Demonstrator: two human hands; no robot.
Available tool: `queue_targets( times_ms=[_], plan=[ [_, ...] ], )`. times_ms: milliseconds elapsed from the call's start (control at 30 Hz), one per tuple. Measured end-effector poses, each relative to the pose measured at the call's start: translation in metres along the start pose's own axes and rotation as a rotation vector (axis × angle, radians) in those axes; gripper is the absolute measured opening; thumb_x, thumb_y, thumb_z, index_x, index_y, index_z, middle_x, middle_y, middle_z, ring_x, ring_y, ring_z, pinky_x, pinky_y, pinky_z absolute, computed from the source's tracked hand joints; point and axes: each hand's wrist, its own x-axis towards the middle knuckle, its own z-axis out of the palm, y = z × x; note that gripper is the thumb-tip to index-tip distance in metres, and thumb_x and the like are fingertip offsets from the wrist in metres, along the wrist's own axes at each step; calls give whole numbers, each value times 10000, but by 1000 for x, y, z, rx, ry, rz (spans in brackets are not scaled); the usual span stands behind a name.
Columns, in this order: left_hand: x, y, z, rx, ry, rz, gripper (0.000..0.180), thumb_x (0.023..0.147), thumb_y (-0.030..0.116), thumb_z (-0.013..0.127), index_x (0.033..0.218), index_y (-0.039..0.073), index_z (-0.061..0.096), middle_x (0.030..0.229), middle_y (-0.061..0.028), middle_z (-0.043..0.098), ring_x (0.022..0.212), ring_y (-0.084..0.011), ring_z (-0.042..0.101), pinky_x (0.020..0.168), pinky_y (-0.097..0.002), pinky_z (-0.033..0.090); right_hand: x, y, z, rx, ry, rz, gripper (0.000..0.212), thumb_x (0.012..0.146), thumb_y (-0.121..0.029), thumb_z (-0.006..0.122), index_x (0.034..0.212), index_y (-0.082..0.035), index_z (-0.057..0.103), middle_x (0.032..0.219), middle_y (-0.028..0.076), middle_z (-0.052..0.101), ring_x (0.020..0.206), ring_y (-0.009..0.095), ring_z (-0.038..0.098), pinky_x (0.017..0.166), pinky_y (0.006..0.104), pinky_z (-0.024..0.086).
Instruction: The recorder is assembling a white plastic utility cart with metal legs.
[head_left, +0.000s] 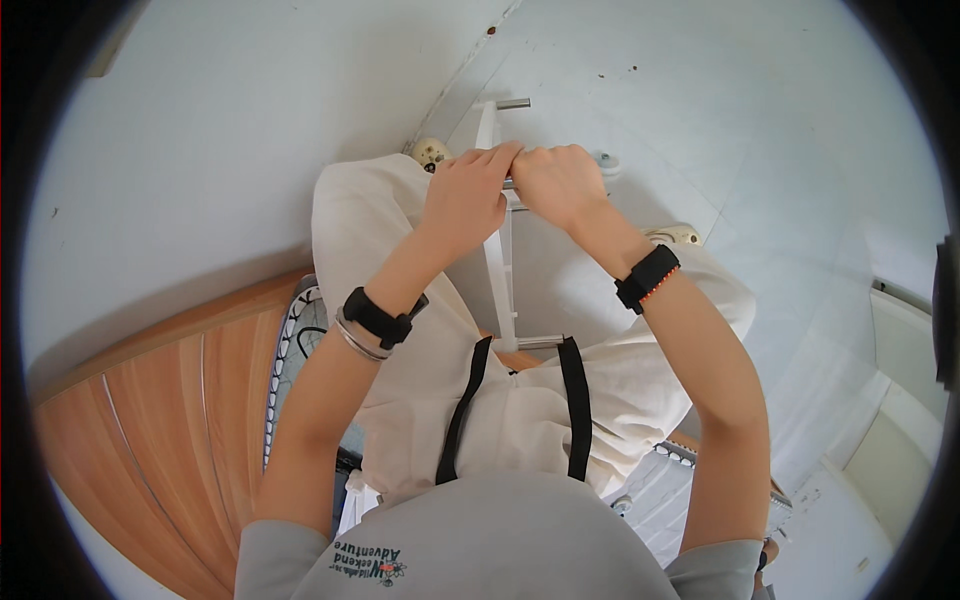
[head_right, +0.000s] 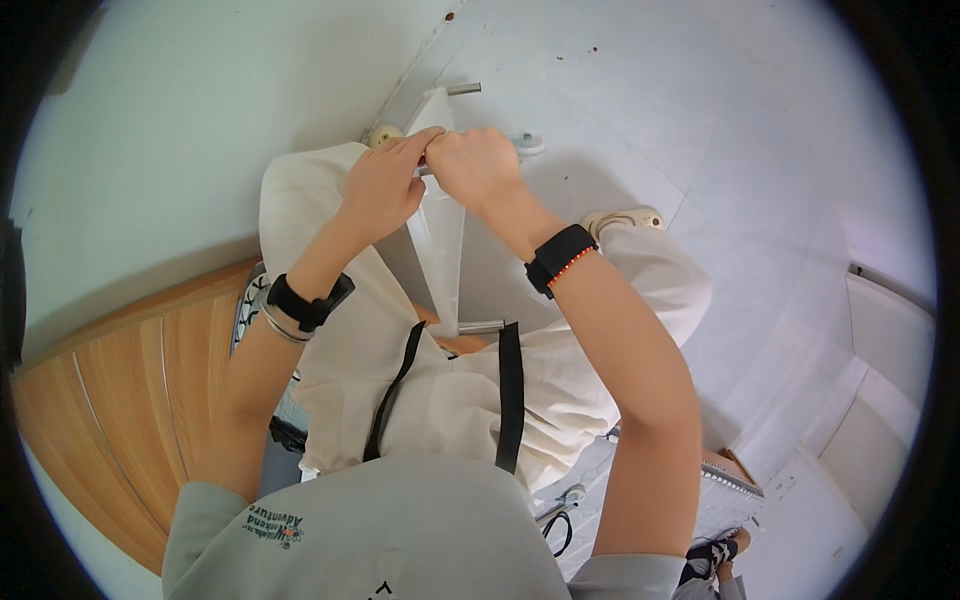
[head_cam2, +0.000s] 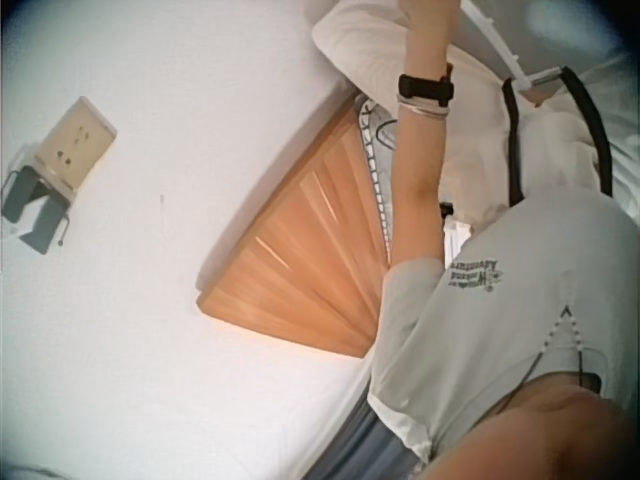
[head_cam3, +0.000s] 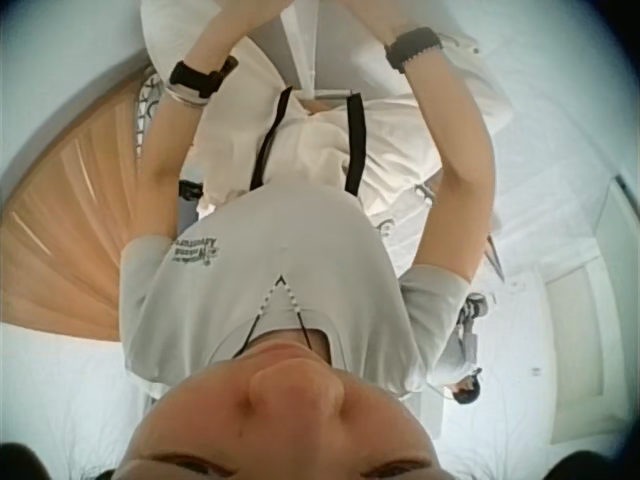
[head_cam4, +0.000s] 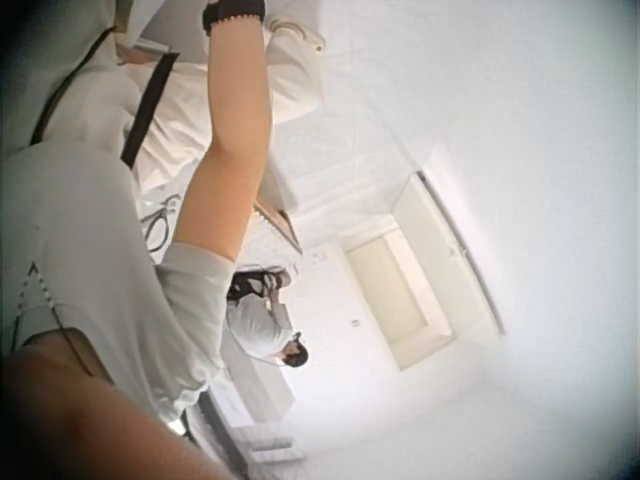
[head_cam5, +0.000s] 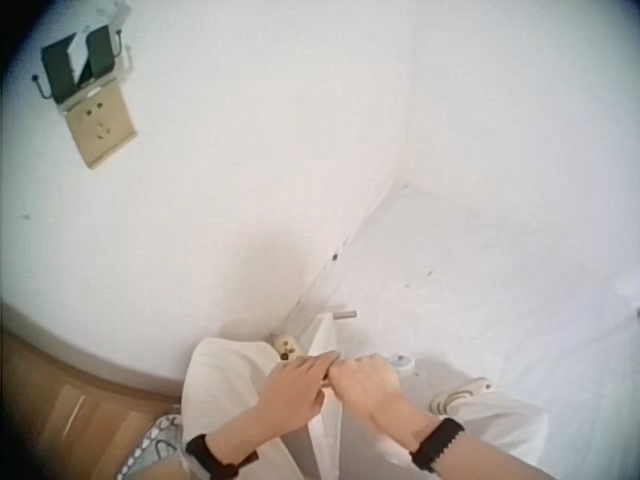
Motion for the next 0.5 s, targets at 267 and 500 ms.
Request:
queue_targets(
  times_ms=[267, 500],
  plan=[
    [-2, -2, -10, 8, -88, -50, 574, 644, -47, 484, 1191, 126, 449, 835, -79, 581, 815, -263, 529, 695, -383, 433, 4, -7, -3, -118, -79, -16, 81, 718, -100, 559, 670, -117, 622, 646, 45, 635, 579, 206, 620, 501, 312, 471],
    [-2, -5, -8, -40, -95, -45, 561, 683, -13, 503, 1218, 134, 422, 996, -78, 554, 875, -272, 530, 728, -384, 439, 4, -5, -3, -112, -165, 36, 47, 711, -101, 568, 734, -85, 606, 754, 59, 631, 724, 198, 622, 617, 331, 480]
  ],
)
